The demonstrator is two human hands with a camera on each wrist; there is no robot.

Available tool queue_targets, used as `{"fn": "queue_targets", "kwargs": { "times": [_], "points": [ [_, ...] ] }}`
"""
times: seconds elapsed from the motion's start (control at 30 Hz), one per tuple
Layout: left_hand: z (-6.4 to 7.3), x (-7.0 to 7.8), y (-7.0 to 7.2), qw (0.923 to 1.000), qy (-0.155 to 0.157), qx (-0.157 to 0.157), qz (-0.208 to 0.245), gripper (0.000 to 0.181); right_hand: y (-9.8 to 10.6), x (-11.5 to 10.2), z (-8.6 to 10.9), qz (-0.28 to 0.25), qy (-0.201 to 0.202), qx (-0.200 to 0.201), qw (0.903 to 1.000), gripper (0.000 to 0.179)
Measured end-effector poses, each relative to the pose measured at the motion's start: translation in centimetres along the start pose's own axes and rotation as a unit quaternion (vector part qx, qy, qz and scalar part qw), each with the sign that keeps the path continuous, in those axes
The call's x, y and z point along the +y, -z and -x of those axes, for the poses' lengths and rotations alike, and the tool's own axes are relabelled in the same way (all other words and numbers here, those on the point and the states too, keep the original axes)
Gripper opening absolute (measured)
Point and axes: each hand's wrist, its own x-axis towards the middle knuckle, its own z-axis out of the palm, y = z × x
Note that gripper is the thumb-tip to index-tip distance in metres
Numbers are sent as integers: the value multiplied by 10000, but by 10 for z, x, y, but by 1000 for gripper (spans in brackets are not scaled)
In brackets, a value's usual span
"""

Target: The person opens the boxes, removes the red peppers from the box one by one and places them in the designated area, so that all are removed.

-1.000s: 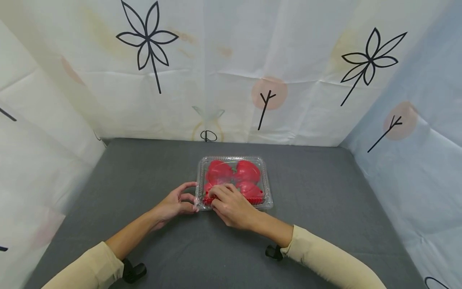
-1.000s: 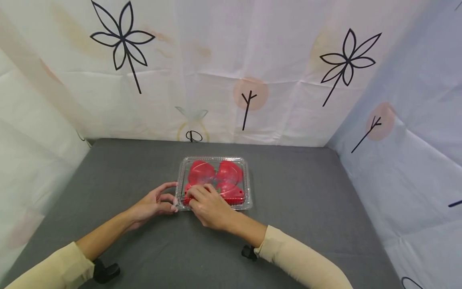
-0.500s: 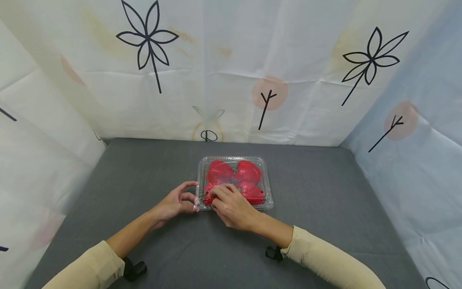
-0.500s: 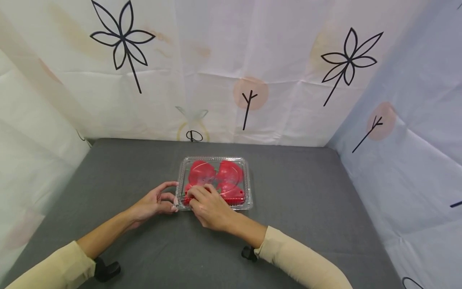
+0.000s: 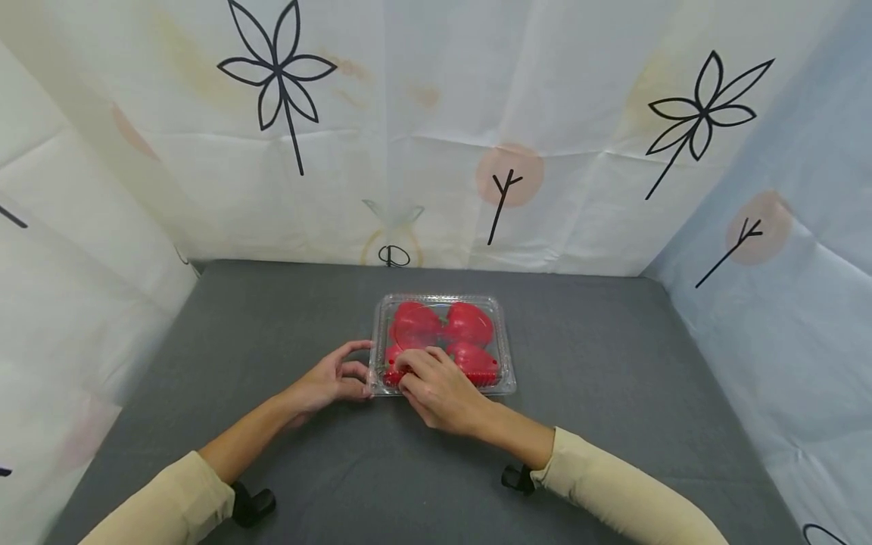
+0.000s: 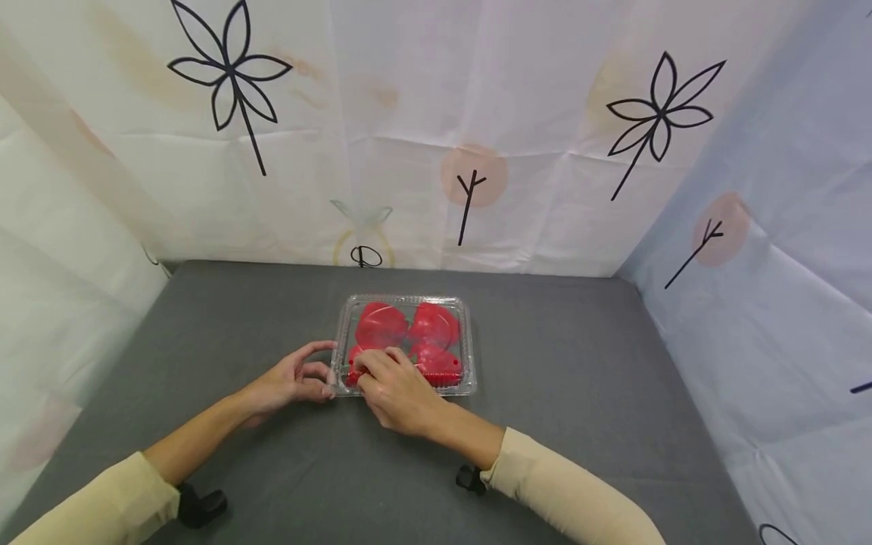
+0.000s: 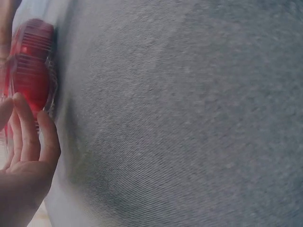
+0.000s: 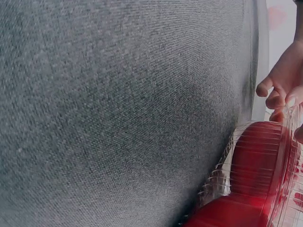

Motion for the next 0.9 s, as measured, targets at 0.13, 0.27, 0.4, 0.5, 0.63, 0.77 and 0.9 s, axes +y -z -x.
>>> {"fn": "queue_targets", "kwargs": {
  "times": [0.13,0.27,0.4,0.5,0.63,0.77,0.9],
  "points": [
    [0,3,2,9999,144,-72,-62,79,0,1,1,-81,-46,2,10000,18],
    [1,3,3,9998,153,-106,-97,80,1,1,1,-93,-42,-34,9999,20],
    [1,4,3,9998,143,-96,-70,79,2,2,2,-4,28,4,10000,21],
    [0,3,2,9999,151,-38,-47,77,2,2,2,42,65,39,10000,21],
    [-2,2,0,9998,155,119,-19,75,3,3,2,20,82,62,9999,21],
    [-4,3,-2,9994,159,319,22,73,4,3,2,-30,82,104,9999,20],
    [-3,4,-5,9991,138,408,-18,71,5,4,3,-148,83,78,9998,23]
  ]
}}
